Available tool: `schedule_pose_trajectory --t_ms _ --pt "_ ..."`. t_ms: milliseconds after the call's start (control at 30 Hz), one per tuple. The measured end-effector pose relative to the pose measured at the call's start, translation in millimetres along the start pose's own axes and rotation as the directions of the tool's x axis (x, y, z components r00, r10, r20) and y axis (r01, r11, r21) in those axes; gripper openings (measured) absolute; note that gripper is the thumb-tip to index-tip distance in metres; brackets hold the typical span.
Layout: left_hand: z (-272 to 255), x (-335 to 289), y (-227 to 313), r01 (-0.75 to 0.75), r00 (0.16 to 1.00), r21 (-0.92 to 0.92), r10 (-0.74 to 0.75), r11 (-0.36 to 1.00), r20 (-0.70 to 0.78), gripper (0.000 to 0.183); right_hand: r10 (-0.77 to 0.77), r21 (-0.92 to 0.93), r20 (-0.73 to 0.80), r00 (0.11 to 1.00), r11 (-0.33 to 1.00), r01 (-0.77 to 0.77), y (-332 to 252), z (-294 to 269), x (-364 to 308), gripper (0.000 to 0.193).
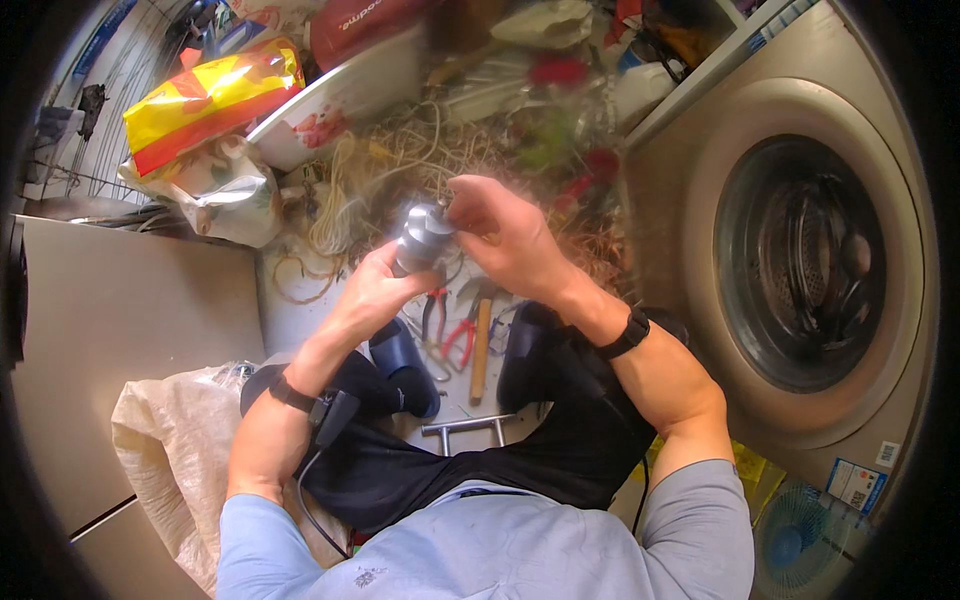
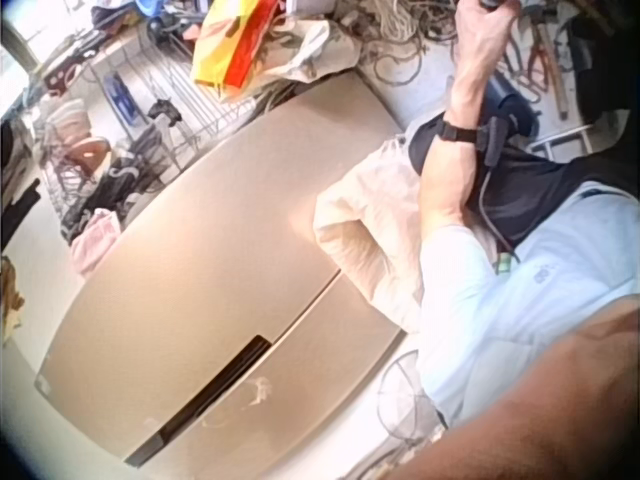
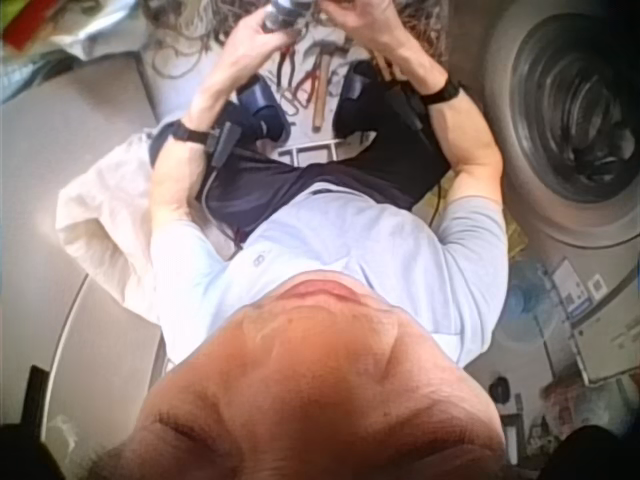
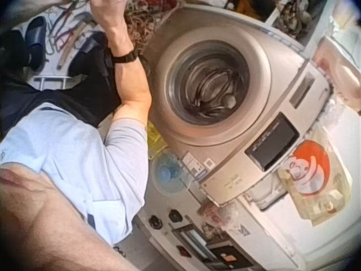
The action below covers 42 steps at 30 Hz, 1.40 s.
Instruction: Disassembling a complex metal component using a hammer and pliers in a cluttered storage area.
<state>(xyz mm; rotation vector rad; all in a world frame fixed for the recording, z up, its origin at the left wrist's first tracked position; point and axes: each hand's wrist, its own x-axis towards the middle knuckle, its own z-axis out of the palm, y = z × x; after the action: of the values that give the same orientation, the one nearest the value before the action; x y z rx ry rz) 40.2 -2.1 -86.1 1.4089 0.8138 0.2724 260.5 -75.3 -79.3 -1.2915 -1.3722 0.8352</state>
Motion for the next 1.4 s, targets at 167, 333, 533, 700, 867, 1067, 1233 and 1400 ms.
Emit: schedule_pose_trajectory --t_ms 167,333,533,700,867,1067,1233,1400 --pt "4.8 4.3 -6.6 0.081 0.992 -0.094 -0.089 0.992 -0.09 0.019 -0.014 0.035 0.126 0.992 0.999 0.01 -0.6 -4.3 1.3 0.058" --pt "-5.7 14.3 -3.3 0.029 0.991 -0.474 -0.087 0.88 -0.101 0.018 0.113 0.035 0.038 0.993 0.993 -0.114 -3.7 -1.2 15.6 0.041" --pt "-42.0 19.3 5.0 -0.038 0.99 -0.826 -0.093 0.562 -0.109 0.014 0.54 -0.454 0.195 0.819 0.789 -0.413 115.8 -3.5 -6.9 0.029" --pt "-33.4 26.6 11.6 0.038 0.988 -0.829 -0.144 0.557 -0.052 0.01 0.748 -0.55 0.092 0.657 0.588 -0.592 277.7 -7.2 -124.4 0.028" --pt "-52.7 -6.8 -10.8 0.028 0.976 -0.663 -0.164 0.748 -0.144 0.016 0.802 -0.608 0.071 0.593 0.507 -0.612 304.1 112.6 -202.0 0.046" --pt "-48.2 -13.1 -11.0 0.048 0.987 -0.598 -0.131 0.8 -0.095 0.021 0.86 -0.498 -0.162 0.484 0.352 -0.792 282.6 156.2 -206.5 0.059" --pt "-36.9 -5.9 -5.2 0.051 0.993 -0.619 -0.108 0.784 -0.055 0.026 0.883 -0.477 -0.234 0.407 0.261 -0.839 284.2 149.2 -199.7 0.065" --pt "-28.0 -0.2 -2.4 0.001 0.996 -0.58 -0.051 0.814 -0.071 0.049 0.878 -0.178 -0.403 0.258 0.202 -0.963 257.6 168.2 -180.9 0.055"
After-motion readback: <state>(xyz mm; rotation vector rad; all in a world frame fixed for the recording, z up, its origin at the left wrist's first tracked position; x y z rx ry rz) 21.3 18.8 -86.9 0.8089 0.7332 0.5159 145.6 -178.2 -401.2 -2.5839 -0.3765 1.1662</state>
